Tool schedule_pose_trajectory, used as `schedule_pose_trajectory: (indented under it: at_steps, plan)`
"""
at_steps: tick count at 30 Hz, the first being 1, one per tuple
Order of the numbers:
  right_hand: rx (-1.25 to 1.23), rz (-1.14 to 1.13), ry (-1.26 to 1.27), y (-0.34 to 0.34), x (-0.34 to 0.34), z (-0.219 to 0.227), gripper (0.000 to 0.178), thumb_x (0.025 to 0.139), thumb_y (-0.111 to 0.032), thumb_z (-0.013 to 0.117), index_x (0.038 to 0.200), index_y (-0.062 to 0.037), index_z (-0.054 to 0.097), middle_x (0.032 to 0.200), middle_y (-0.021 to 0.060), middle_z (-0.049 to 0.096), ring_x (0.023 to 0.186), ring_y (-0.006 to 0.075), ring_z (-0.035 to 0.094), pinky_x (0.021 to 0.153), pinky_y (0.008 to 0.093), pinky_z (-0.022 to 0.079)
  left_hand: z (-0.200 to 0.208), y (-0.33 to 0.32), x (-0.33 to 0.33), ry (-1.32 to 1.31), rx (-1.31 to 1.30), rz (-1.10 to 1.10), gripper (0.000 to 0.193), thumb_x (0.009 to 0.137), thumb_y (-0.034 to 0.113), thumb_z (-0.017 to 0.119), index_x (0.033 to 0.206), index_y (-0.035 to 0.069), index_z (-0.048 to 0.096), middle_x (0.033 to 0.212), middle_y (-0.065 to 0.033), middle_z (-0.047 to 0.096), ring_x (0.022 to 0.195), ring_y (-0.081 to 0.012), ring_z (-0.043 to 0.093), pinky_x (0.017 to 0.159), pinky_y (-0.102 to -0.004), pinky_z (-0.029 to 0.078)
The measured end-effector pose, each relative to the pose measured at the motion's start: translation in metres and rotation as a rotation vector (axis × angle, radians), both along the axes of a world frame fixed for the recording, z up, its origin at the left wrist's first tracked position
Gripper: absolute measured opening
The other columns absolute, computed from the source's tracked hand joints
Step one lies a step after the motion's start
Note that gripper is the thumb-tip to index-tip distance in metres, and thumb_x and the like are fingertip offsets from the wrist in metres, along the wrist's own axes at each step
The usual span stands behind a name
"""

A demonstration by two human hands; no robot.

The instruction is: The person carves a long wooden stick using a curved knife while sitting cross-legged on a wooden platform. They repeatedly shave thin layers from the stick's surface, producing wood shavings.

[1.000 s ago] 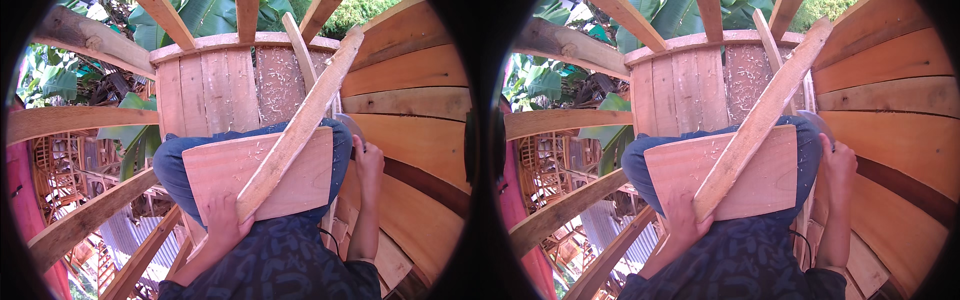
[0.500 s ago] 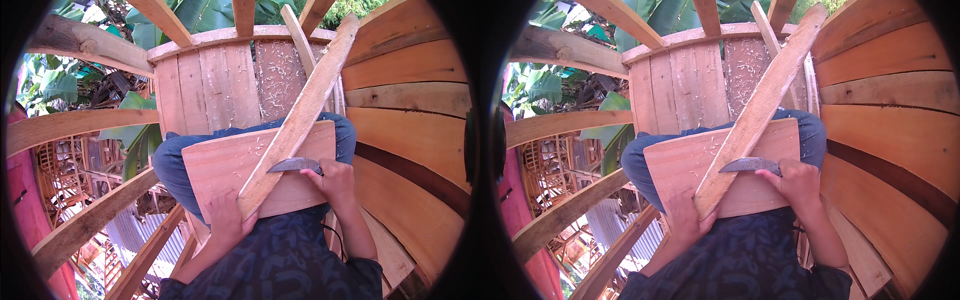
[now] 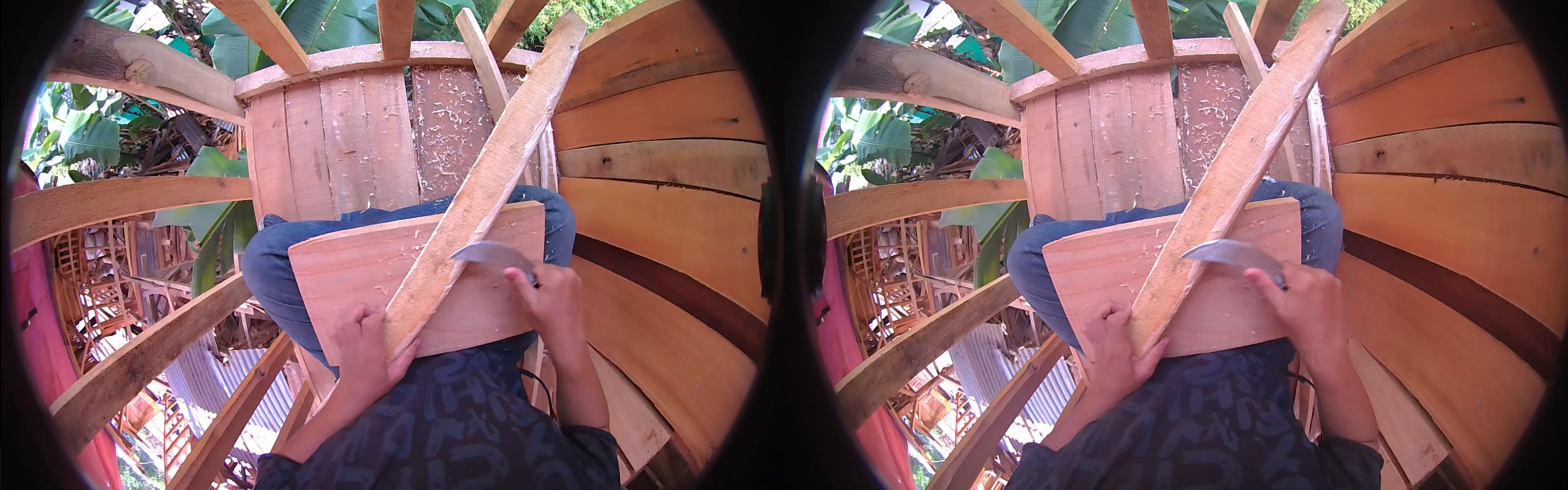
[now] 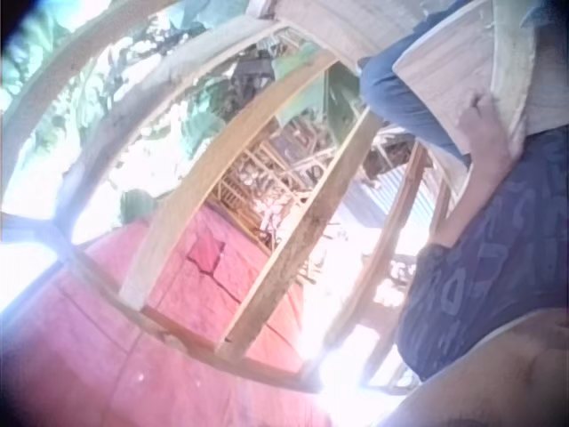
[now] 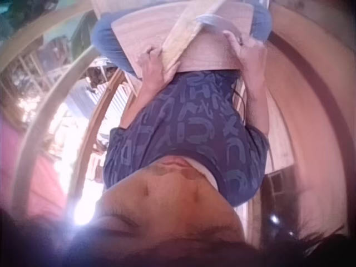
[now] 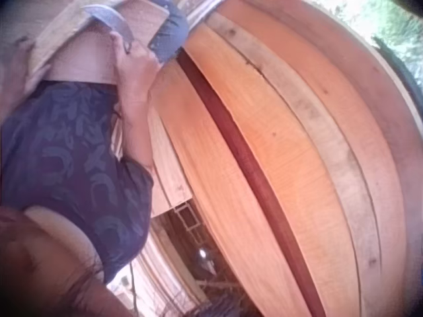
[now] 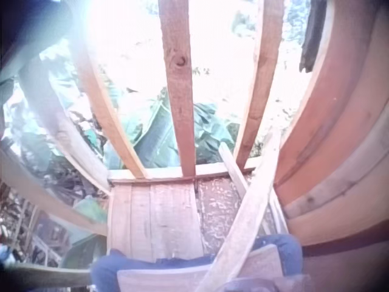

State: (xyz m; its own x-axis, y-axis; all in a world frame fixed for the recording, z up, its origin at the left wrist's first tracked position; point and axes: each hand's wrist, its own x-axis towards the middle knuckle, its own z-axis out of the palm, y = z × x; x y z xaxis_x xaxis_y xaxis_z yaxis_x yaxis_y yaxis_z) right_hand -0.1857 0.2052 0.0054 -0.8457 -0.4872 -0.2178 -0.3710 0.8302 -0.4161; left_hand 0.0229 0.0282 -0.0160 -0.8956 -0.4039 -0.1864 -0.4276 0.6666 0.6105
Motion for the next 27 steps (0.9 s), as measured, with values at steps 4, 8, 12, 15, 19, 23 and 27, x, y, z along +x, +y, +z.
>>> schedule_pose_trajectory:
  at_steps: [4,8,12,15,19,23,27]
  plan:
    - [-0.051,0.13,0.044,-0.013,0.014,-0.02,0.059,0.079,-0.057,0.068,0.058,-0.0032,0.056,0.057,0.0157,0.058,0.053,0.0346,0.06,0.049,0.0413,0.046,0.001,-0.002,-0.003,-0.021,0.033,0.003,0.073,0.069,0.026,0.082,0.126,0.001,0.043,0.118,-0.0226,0.043,0.11,-0.0366,0.041,0.093,-0.0493,0.03]
    - [0.009,0.2,0.175,-0.012,0.001,-0.02,0.061,0.078,-0.059,0.067,0.056,-0.004,0.053,0.055,0.0143,0.057,0.051,0.0327,0.06,0.046,0.0399,0.044,0.003,-0.003,-0.003,-0.03,0.022,0.017,0.073,0.069,0.027,0.082,0.125,0.001,0.043,0.117,-0.0226,0.043,0.109,-0.0367,0.041,0.092,-0.0494,0.03]
    - [0.016,0.124,0.305,-0.007,-0.021,-0.028,0.06,0.078,-0.059,0.068,0.056,-0.0044,0.052,0.056,0.0131,0.057,0.052,0.0321,0.06,0.046,0.0396,0.045,0.001,-0.001,-0.005,0.001,-0.011,0.029,0.069,0.072,0.035,0.08,0.124,0.001,0.05,0.116,-0.0185,0.045,0.107,-0.0352,0.043,0.09,-0.0475,0.031]
    - [0.019,0.109,0.301,-0.01,-0.019,-0.024,0.06,0.078,-0.058,0.068,0.056,-0.0045,0.052,0.056,0.0129,0.057,0.053,0.0321,0.06,0.046,0.0399,0.045,-0.002,-0.001,-0.005,0.026,-0.01,0.03,0.068,0.072,0.035,0.079,0.124,0.002,0.05,0.116,-0.0179,0.044,0.107,-0.0353,0.043,0.09,-0.048,0.031]
    - [0.006,0.1,0.326,-0.01,-0.019,-0.027,0.061,0.078,-0.059,0.067,0.057,-0.0042,0.053,0.056,0.0138,0.057,0.053,0.0329,0.06,0.047,0.0404,0.045,-0.001,-0.002,-0.007,0.016,-0.004,0.022,0.069,0.072,0.034,0.08,0.123,0.002,0.048,0.116,-0.0193,0.044,0.108,-0.0361,0.043,0.09,-0.0492,0.03]
    - [0.044,0.101,0.289,-0.011,-0.018,-0.025,0.06,0.081,-0.058,0.065,0.058,-0.0036,0.055,0.057,0.0154,0.057,0.053,0.0345,0.06,0.048,0.0412,0.046,-0.002,-0.003,-0.005,-0.005,0.004,0.03,0.072,0.069,0.031,0.082,0.123,0.001,0.045,0.117,-0.0222,0.044,0.108,-0.0379,0.044,0.09,-0.0504,0.03]
    - [0.014,0.102,0.084,-0.013,0.008,-0.019,0.057,0.083,-0.053,0.066,0.062,-0.0009,0.058,0.061,0.0192,0.058,0.058,0.0389,0.061,0.05,0.0436,0.045,-0.007,-0.002,-0.004,0.023,0.032,0.015,0.069,0.073,0.036,0.078,0.123,-0.001,0.049,0.116,-0.0213,0.043,0.107,-0.0378,0.043,0.092,-0.0494,0.03]
